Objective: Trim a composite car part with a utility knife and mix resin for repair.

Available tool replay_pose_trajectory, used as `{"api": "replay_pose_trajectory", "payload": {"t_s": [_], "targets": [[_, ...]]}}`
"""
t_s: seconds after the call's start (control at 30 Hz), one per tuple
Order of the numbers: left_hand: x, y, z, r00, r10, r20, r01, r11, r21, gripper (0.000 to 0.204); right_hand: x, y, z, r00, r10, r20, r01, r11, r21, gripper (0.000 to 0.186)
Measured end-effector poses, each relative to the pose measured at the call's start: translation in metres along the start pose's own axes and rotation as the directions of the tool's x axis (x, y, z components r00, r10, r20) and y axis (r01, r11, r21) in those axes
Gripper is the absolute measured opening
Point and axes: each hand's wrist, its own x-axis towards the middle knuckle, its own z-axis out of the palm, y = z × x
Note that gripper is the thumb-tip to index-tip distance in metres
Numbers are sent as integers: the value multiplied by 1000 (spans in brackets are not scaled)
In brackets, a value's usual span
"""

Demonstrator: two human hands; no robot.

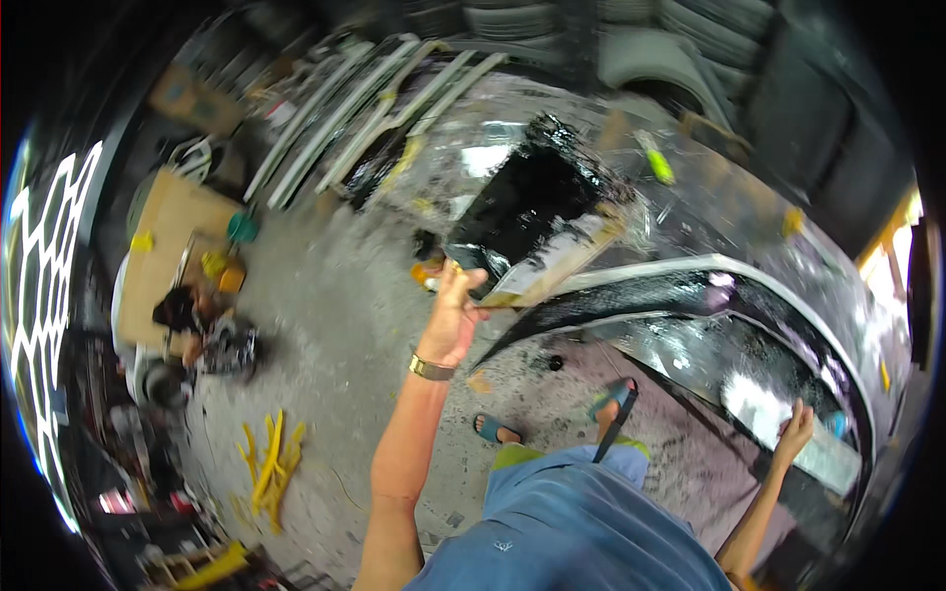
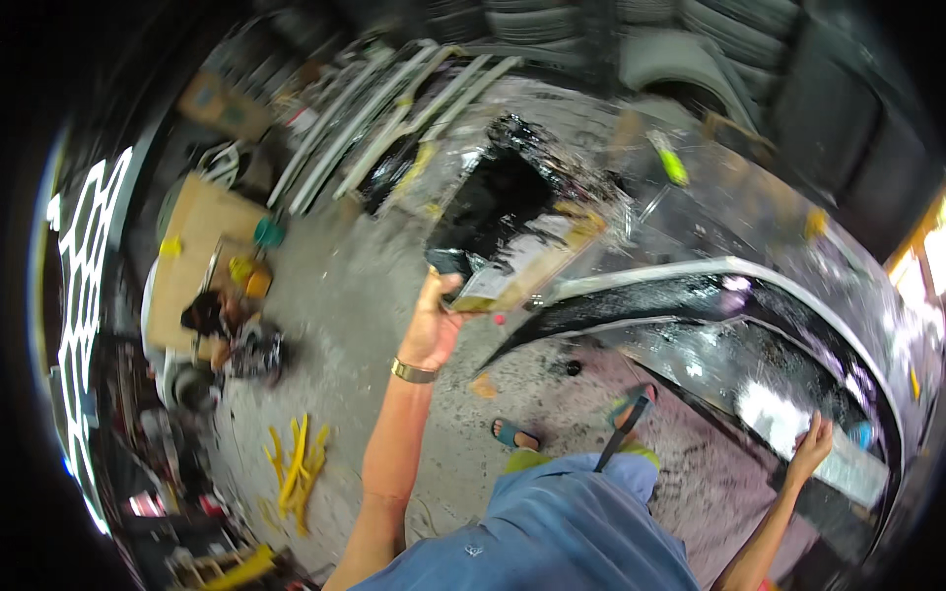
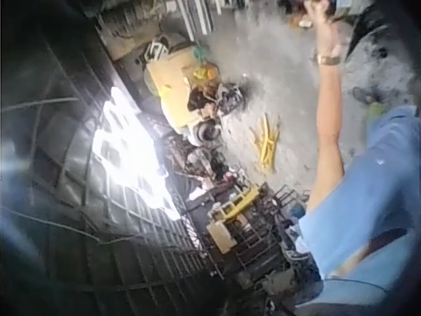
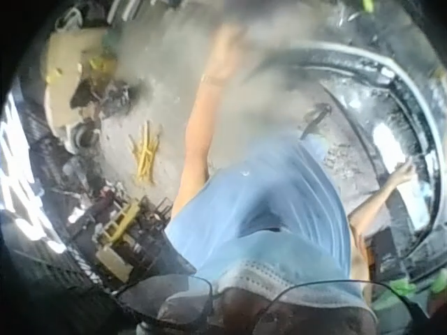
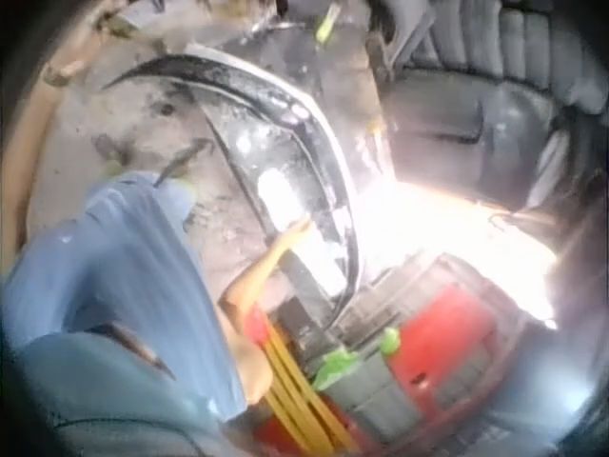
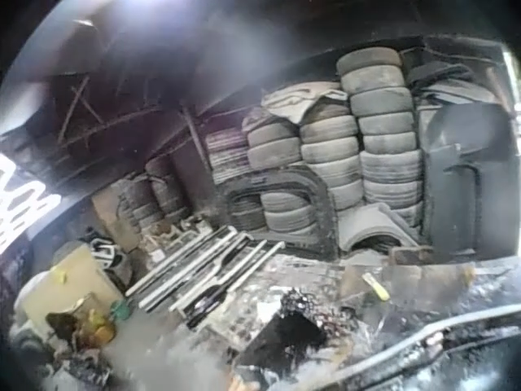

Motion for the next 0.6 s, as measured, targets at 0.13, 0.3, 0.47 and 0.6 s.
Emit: {"api": "replay_pose_trajectory", "payload": {"t_s": [0.13,0.3,0.47,0.6], "targets": [[-87,41,-131,989,76,-128,-90,990,-109,52,-52,-18,79,985,-170,42,172,984,-43,35],[-183,61,-300,888,139,-439,-146,989,17,47,-140,52,126,974,-86,209,147,943,-298,32],[-242,29,-484,716,68,-695,-128,991,-34,28,-210,81,219,813,-228,536,498,750,-436,59],[-298,-42,-629,526,-89,-846,-92,983,-160,26,-290,-27,412,630,-231,742,560,796,-228,52]]}}
